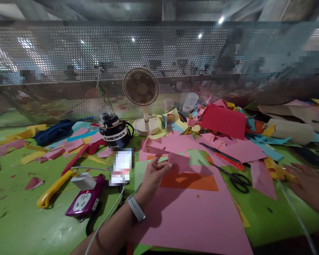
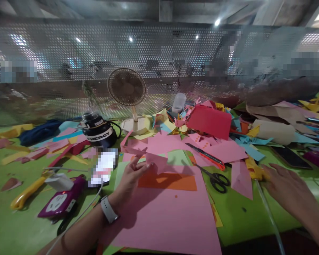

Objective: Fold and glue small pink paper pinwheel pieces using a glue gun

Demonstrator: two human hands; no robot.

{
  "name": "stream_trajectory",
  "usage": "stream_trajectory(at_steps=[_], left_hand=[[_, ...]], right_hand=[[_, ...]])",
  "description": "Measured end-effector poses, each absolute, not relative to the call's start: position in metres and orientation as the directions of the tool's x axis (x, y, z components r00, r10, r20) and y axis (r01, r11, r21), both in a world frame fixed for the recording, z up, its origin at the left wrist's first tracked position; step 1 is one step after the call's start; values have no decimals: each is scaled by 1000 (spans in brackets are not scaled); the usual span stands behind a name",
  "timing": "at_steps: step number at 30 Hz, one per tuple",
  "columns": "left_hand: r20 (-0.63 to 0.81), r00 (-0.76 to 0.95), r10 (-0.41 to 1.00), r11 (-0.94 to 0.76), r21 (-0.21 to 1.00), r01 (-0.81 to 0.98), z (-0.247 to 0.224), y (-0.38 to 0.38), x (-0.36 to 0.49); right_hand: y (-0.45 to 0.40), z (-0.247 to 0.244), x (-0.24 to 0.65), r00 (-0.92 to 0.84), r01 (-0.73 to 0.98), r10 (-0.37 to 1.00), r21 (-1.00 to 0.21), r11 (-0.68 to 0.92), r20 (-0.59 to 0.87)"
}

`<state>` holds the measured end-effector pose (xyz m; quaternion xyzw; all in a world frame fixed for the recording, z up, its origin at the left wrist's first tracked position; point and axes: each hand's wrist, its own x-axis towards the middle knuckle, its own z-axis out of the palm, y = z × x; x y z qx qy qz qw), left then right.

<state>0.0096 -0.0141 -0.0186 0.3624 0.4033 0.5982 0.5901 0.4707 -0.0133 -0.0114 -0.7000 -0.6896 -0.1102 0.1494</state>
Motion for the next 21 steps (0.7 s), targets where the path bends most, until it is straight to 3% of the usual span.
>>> stream_trajectory(at_steps=[2, 4, 8, 11, 14, 18, 21], left_hand=[[-24, -24, 999, 13, 928, -373, -20, -15, 11], [-11, -12, 1000, 6, 932, -362, -23, -15, 13], [40, 10, 999, -34, 944, -327, -29, -12, 13], [72, 43, 997, -57, 960, -274, -30, -13, 12], [114, 51, 992, -95, 955, -280, -30, -14, 11], [68, 87, 994, -33, 937, -348, -26, -13, 13], [29, 104, 994, 14, 921, -389, -25, -13, 16]], right_hand=[[-20, 2, 441, -8, 991, 889, -117, 69, 458], [-26, 19, 396, -49, 937, 855, -272, 218, 517], [-25, 48, 288, -201, 697, 859, -547, 463, 471], [-10, 54, 221, -365, 526, 824, -635, 566, 433], [10, 50, 181, -453, 408, 818, -733, 544, 355], [28, 44, 159, -484, 288, 851, -882, 374, 203], [31, 44, 155, -486, 298, 857, -888, 350, 174]])
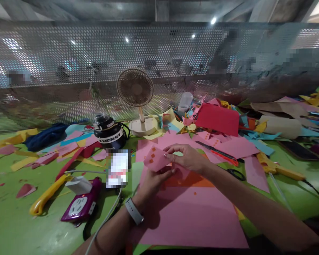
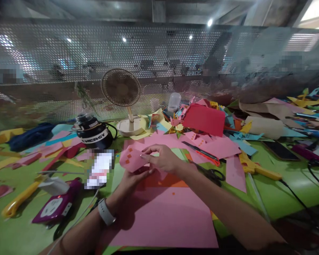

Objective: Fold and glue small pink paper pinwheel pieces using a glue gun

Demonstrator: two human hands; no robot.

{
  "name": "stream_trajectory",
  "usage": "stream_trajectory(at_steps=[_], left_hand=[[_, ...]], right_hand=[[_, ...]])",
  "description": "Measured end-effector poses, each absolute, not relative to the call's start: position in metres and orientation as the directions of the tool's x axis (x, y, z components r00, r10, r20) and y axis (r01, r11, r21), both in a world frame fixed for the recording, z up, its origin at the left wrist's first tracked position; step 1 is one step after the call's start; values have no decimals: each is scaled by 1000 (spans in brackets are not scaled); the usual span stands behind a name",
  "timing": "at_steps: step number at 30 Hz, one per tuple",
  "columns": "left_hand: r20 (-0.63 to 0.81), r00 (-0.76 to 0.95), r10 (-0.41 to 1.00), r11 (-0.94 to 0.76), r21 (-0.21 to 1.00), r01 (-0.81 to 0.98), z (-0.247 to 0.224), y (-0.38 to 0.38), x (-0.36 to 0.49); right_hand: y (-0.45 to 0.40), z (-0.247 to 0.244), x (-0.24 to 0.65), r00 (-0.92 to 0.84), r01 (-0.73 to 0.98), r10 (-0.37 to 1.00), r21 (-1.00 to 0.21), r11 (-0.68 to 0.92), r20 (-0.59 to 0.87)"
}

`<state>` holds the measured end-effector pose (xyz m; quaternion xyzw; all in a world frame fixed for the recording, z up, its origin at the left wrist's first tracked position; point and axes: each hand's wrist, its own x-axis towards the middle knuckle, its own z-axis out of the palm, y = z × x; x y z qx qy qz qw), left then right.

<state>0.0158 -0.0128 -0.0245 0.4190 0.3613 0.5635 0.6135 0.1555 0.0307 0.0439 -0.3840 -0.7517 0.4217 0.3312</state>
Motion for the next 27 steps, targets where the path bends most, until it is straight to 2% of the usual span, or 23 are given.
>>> stream_trajectory(at_steps=[7, 10, 13, 15, 17, 19, 23, 27], left_hand=[[-31, 69, 997, 55, 923, -380, -25, -15, 15], [-43, 117, 992, 81, 935, -344, -23, -17, 12], [-74, 125, 989, 114, 929, -352, -22, -17, 11], [-103, 118, 988, 142, 906, -398, -22, -17, 11], [-119, 114, 986, 157, 888, -432, -23, -16, 11], [-129, 96, 987, 159, 879, -449, -24, -15, 12], [-152, 12, 988, 138, 858, -494, -27, -12, 13], [-130, -44, 990, 90, 856, -510, -27, -10, 14]], right_hand=[[20, 52, 207, -371, 426, 893, -807, 408, 255], [8, 57, 256, -262, 509, 936, -791, 341, 235], [-4, 57, 313, -84, 651, 964, -718, 246, 254], [-11, 51, 353, -7, 771, 959, -609, 185, 282], [-16, 41, 392, 13, 891, 947, -434, 135, 322], [-21, 27, 426, 1, 960, 954, -266, 83, 301], [-35, 3, 461, -79, 997, 986, 9, 78, 149], [-43, -3, 455, -94, 981, 989, 180, 72, 116]])
